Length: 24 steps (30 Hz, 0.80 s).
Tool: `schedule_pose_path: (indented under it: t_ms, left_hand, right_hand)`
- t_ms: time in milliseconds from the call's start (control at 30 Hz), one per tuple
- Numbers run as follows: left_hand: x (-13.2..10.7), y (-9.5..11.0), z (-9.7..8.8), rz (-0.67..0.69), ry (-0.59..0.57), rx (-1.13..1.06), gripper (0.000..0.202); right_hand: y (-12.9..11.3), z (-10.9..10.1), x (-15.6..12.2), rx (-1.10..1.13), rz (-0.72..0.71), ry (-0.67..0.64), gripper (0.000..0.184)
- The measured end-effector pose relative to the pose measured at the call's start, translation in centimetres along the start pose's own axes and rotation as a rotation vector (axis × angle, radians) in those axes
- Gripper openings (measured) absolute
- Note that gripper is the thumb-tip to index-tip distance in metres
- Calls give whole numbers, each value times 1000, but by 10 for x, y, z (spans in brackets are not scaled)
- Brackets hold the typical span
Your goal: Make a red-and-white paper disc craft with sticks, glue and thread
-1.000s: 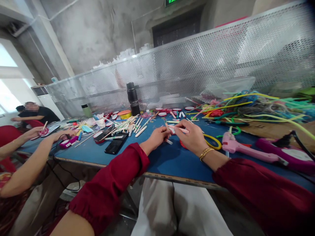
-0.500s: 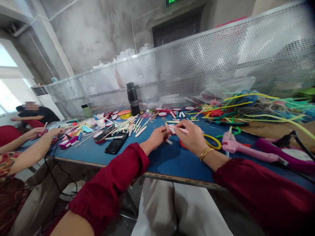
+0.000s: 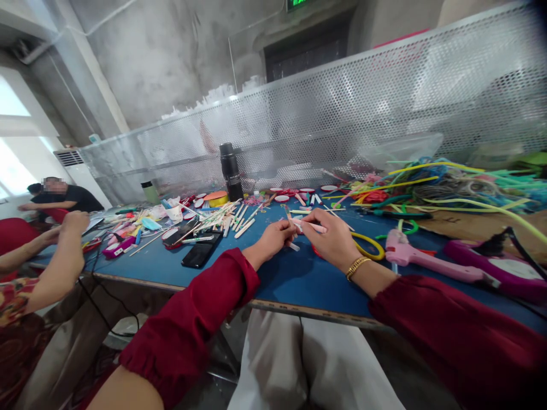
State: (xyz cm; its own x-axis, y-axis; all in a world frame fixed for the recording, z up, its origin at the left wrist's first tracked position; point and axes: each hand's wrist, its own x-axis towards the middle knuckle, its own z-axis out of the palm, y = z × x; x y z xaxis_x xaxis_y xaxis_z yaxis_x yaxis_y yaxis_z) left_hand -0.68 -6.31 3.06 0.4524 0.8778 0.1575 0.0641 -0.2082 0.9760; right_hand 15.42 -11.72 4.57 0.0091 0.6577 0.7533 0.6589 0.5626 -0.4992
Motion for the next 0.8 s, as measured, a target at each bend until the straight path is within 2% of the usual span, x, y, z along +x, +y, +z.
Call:
schedule_pose_path:
  t_ms: [367,800]
  left_hand:
    - [-1,1,1,-10,11,-24,17]
    - [0,-1,0,-4,-1,-13,22]
  right_hand:
    - [0,0,0,-17,8,-1,16]
    - [-2,-1,1,-10,12,-8,17]
